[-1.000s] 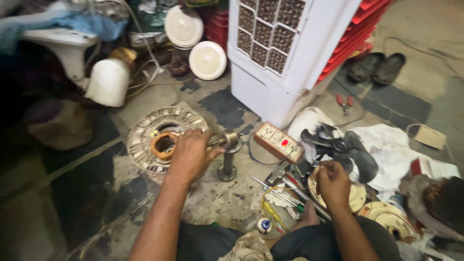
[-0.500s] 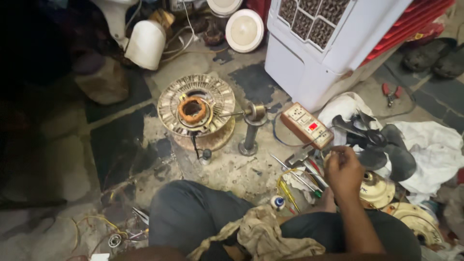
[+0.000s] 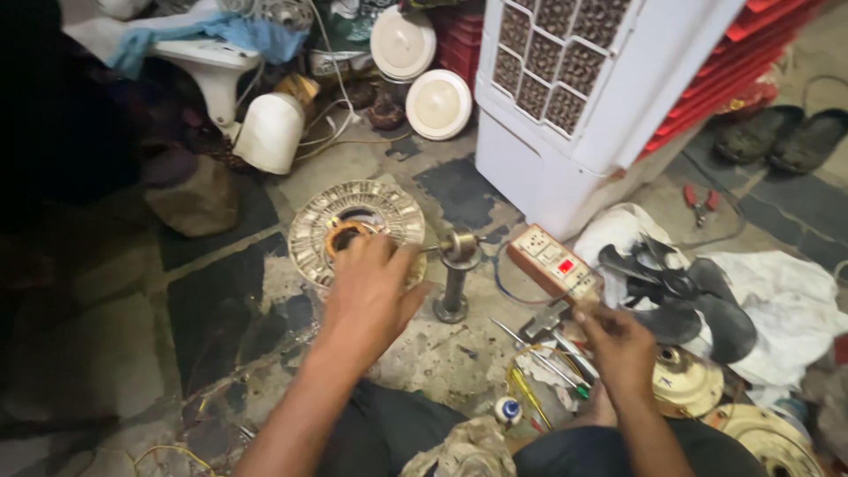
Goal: The person disassembles a small electric motor, removes a bearing, cleans the rotor and stator with a cloth, applies lubricant to the bearing area, and reassembles the motor components.
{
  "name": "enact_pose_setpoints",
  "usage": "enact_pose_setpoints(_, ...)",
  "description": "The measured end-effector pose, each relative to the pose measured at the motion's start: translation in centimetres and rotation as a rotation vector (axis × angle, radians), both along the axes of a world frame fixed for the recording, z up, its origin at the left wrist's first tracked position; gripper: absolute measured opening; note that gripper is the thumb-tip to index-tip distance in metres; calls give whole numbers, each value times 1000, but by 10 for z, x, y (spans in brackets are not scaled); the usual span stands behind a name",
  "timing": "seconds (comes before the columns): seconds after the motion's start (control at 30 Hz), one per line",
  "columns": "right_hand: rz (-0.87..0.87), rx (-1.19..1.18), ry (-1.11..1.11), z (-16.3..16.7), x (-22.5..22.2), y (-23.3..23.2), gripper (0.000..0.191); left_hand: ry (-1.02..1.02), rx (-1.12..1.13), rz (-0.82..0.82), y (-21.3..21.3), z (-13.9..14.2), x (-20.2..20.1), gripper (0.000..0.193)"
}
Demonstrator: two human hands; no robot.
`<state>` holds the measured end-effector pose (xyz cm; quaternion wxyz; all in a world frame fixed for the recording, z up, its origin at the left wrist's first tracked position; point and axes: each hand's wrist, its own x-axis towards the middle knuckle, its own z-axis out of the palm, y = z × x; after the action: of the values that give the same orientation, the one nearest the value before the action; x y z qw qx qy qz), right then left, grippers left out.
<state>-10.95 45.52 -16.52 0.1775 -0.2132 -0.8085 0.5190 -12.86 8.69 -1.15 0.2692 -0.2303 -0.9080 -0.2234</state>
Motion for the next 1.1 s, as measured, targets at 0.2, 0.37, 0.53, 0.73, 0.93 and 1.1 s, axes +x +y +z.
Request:
enact_pose_setpoints(0.2, 103, -329, 80, 4, -18, -22, 20, -220, -149, -3, 26, -23, -75, 79)
enact_pose_setpoints(0.37, 290, -43, 230, 29, -61, -81, 20, -250, -91, -125, 32, -39, -111, 58)
enact_pose_setpoints(0.53, 279, -163, 247, 58, -116, -138, 18, -362, -69, -177, 29, -58, -136, 49)
enact_pose_setpoints(0.73, 321, 590, 363, 77, -183, -167, 25, -308, -14, -213, 26, -64, -147, 45)
enact_pose_setpoints(0.93, 302, 543, 434, 57, -160, -167, 20, -329, -9, -210, 21, -76, -158, 44)
enact_pose_setpoints(1.1, 149, 305, 135, 7, -91, -125, 16, -272, -64, -160, 22, -76, -154, 50)
